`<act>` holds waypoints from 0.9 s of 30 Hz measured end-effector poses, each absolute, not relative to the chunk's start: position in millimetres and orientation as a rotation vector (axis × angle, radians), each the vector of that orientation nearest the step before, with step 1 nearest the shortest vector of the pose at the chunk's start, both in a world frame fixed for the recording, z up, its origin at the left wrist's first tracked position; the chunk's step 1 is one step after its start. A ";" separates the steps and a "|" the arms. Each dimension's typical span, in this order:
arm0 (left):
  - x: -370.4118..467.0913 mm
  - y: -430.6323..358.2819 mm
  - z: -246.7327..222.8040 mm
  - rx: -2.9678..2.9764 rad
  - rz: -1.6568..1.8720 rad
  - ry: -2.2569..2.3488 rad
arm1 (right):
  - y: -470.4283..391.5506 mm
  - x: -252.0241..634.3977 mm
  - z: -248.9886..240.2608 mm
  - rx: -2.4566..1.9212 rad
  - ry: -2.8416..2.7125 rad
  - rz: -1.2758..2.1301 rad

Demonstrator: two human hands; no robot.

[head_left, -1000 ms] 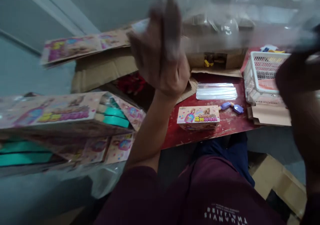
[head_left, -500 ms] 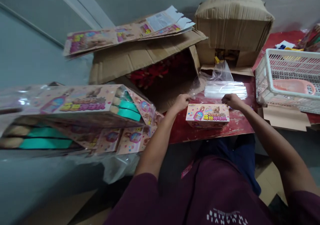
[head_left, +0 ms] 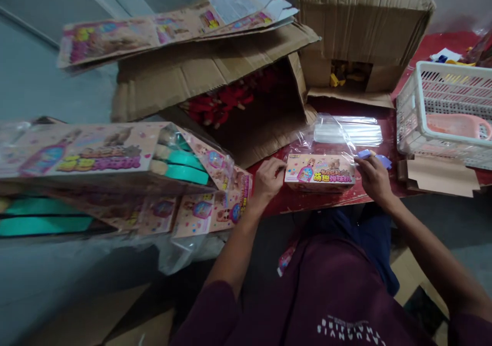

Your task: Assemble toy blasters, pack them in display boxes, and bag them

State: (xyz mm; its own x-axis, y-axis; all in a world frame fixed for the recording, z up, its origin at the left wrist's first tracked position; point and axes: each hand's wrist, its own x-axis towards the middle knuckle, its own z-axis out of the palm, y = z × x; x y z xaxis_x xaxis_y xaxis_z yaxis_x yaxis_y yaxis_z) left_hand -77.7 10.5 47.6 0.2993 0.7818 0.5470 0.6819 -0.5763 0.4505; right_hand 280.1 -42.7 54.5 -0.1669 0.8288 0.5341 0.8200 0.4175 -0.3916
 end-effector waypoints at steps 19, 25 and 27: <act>-86.3 -49.5 -91.4 2.180 0.715 1.591 | -105.6 267.6 -74.4 -1.649 -2.279 0.228; -79.8 -57.1 -93.1 1.894 0.775 1.671 | -108.9 262.7 -77.0 -1.751 -2.072 0.472; -76.6 -51.3 -82.4 1.767 0.865 1.741 | -106.8 262.7 -67.0 -1.835 -1.913 0.478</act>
State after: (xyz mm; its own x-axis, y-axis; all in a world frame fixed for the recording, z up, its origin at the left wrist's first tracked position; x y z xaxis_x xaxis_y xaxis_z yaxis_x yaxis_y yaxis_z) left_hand -76.6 -51.3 -82.4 -0.0240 0.9958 0.0882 0.6715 -0.0493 0.7393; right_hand 262.7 -106.8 -67.0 -0.0187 0.9968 0.0780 0.8431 0.0576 -0.5347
